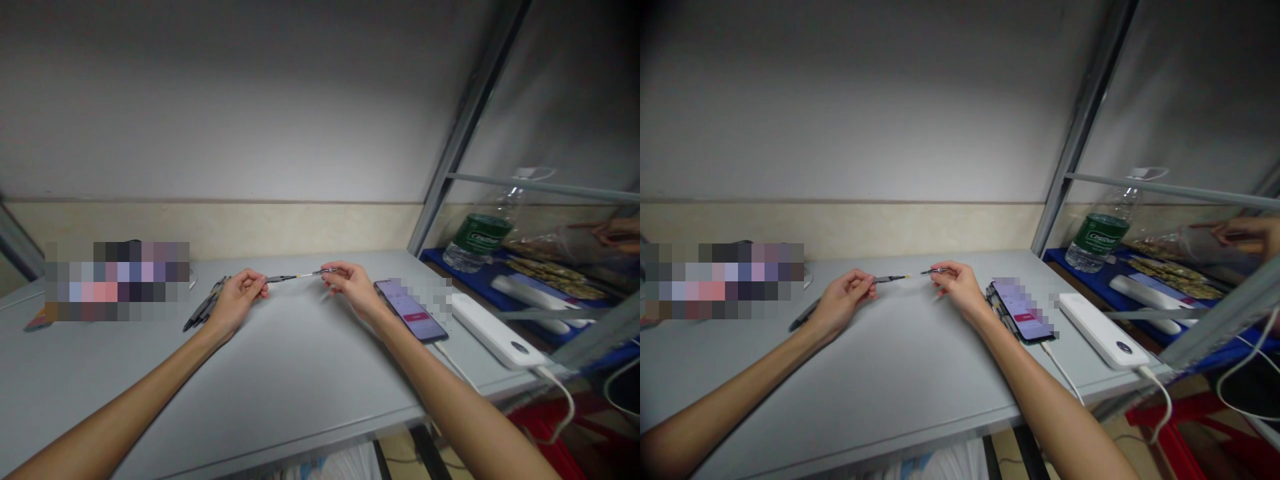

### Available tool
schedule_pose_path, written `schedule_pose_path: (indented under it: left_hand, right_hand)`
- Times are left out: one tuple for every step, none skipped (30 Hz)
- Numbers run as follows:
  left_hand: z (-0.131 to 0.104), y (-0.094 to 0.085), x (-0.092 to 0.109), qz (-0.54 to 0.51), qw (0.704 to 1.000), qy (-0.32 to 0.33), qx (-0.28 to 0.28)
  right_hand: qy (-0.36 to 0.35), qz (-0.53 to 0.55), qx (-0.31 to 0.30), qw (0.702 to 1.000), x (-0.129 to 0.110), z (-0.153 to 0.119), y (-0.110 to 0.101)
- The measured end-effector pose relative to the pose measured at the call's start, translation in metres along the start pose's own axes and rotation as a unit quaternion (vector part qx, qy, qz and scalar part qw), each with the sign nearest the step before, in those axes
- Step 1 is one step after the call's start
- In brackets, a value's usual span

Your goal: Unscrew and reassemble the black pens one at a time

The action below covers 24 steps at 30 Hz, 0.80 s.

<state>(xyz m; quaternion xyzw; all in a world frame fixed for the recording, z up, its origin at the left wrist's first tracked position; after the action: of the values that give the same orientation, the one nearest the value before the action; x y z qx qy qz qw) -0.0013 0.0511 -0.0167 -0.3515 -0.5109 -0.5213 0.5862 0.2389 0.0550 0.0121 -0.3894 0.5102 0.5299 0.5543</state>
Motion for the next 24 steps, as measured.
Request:
schedule_pose_path:
  left_hand:
    - [-0.0013, 0.0013, 0.0000, -0.004, 1.000, -0.005, -0.007]
    - [-0.0024, 0.0023, 0.0000, -0.010, 1.000, -0.010, -0.012]
    - [-0.0031, 0.0029, 0.0001, -0.015, 1.000, -0.017, -0.015]
    - [-0.0034, 0.0033, 0.0003, -0.021, 0.999, -0.023, -0.017]
    - [-0.0034, 0.0033, 0.0004, -0.026, 0.999, -0.029, -0.018]
    - [-0.0032, 0.0032, 0.0005, -0.028, 0.999, -0.034, -0.019]
    - [-0.0028, 0.0030, 0.0005, -0.029, 0.999, -0.038, -0.019]
    - [-0.0023, 0.0027, 0.0004, -0.028, 0.999, -0.041, -0.020]
    - [-0.0019, 0.0024, 0.0002, -0.027, 0.999, -0.042, -0.021]
    - [-0.0015, 0.0021, -0.0001, -0.026, 0.999, -0.042, -0.022]
    - [-0.0013, 0.0018, -0.0003, -0.024, 0.999, -0.041, -0.023]
    - [-0.0011, 0.0015, -0.0004, -0.023, 0.999, -0.039, -0.023]
    - [-0.0012, 0.0011, -0.0004, -0.021, 0.999, -0.036, -0.022]
    - [-0.0014, 0.0010, -0.0003, -0.019, 0.999, -0.034, -0.022]
    - [-0.0020, 0.0011, 0.0000, -0.016, 0.999, -0.032, -0.023]
    - [-0.0027, 0.0015, 0.0004, -0.013, 0.999, -0.031, -0.027]
    - [-0.0036, 0.0021, 0.0009, -0.010, 0.999, -0.030, -0.031]
    - [-0.0045, 0.0029, 0.0015, -0.006, 0.999, -0.030, -0.038]
    - [-0.0053, 0.0034, 0.0022, -0.004, 0.999, -0.029, -0.040]
    - [-0.0059, 0.0039, 0.0032, -0.001, 0.999, -0.026, -0.042]
    - [-0.0062, 0.0040, 0.0044, 0.004, 0.999, -0.020, -0.043]
    - [-0.0064, 0.0041, 0.0058, 0.011, 0.999, -0.012, -0.043]
    - [-0.0064, 0.0039, 0.0074, 0.021, 0.999, 0.000, -0.043]
    - [-0.0064, 0.0037, 0.0093, 0.032, 0.999, 0.013, -0.043]
  right_hand:
    - [-0.003, 0.001, -0.013, 1.000, 0.0011, -0.0013, 0.0021]
    - [-0.004, 0.003, -0.021, 1.000, 0.0021, -0.0023, 0.0038]
    - [-0.005, 0.004, -0.026, 1.000, 0.0029, -0.0031, 0.0050]
    - [-0.007, 0.005, -0.028, 1.000, 0.0033, -0.0037, 0.0058]
    - [-0.008, 0.006, -0.029, 1.000, 0.0033, -0.0040, 0.0061]
    - [-0.011, 0.007, -0.032, 0.999, 0.0029, -0.0042, 0.0064]
    - [-0.012, 0.009, -0.035, 0.999, 0.0021, -0.0044, 0.0064]
    - [-0.012, 0.010, -0.038, 0.999, 0.0013, -0.0046, 0.0062]
    - [-0.009, 0.010, -0.042, 0.999, 0.0005, -0.0048, 0.0059]
    - [-0.004, 0.008, -0.048, 0.999, 0.0000, -0.0050, 0.0059]
    - [0.003, 0.005, -0.055, 0.998, -0.0002, -0.0054, 0.0059]
    - [0.009, 0.002, -0.064, 0.998, -0.0001, -0.0058, 0.0062]
    - [0.013, 0.001, -0.070, 0.997, 0.0001, -0.0061, 0.0064]
    - [0.015, 0.002, -0.076, 0.997, 0.0004, -0.0063, 0.0067]
    - [0.017, 0.004, -0.079, 0.997, 0.0007, -0.0064, 0.0070]
    - [0.018, 0.005, -0.079, 0.997, 0.0011, -0.0065, 0.0072]
    - [0.019, 0.006, -0.080, 0.997, 0.0013, -0.0066, 0.0074]
    - [0.019, 0.004, -0.081, 0.997, 0.0012, -0.0068, 0.0075]
    - [0.017, 0.001, -0.081, 0.997, 0.0007, -0.0072, 0.0076]
    - [0.015, -0.005, -0.082, 0.996, -0.0002, -0.0077, 0.0076]
    - [0.011, -0.014, -0.086, 0.996, -0.0012, -0.0084, 0.0076]
    - [0.006, -0.025, -0.092, 0.995, -0.0021, -0.0092, 0.0078]
    - [0.001, -0.039, -0.101, 0.994, -0.0026, -0.0100, 0.0082]
    - [-0.003, -0.053, -0.110, 0.993, -0.0024, -0.0106, 0.0087]
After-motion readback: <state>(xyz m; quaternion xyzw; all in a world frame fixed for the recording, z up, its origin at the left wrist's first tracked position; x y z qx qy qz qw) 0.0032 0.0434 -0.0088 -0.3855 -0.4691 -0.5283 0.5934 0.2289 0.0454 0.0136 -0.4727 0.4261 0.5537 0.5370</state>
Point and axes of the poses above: each hand's wrist, its own z-axis towards the middle knuckle, its own y-axis out of the palm, x = y × z, the point moved 4 cm from there along z, towards the middle knuckle, and after that the axes turned 15 degrees about x, right-handed, at the moved point
